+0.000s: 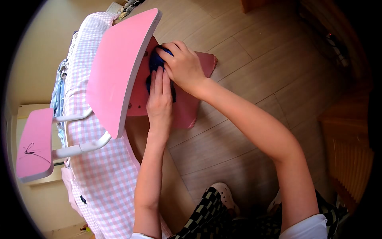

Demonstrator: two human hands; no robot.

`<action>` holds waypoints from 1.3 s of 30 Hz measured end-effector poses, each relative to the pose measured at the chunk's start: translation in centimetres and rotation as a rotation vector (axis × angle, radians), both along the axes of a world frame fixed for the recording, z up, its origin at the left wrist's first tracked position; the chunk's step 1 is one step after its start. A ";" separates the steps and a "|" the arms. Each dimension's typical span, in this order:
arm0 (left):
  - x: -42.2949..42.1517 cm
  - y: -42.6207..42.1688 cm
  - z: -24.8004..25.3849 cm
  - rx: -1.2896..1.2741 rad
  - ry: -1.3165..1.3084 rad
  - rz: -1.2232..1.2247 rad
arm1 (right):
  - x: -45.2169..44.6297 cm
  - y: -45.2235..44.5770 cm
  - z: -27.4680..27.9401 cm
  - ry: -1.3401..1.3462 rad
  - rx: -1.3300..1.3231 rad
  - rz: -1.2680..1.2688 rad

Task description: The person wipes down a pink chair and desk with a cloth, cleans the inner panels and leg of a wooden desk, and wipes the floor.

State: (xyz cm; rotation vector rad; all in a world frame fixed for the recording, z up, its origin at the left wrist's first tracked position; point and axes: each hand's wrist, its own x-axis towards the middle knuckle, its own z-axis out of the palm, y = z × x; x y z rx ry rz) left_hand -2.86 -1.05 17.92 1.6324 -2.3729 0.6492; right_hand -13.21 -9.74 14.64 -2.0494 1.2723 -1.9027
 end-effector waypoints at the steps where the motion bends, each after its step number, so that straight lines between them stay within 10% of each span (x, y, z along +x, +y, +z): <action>1: 0.0 0.1 0.1 0.018 0.039 -0.008 | 0.0 0.1 0.1 0.040 -0.003 -0.014; 39: 4.2 8.5 2.0 0.082 0.141 -0.031 | 2.5 8.4 0.3 0.110 0.101 0.189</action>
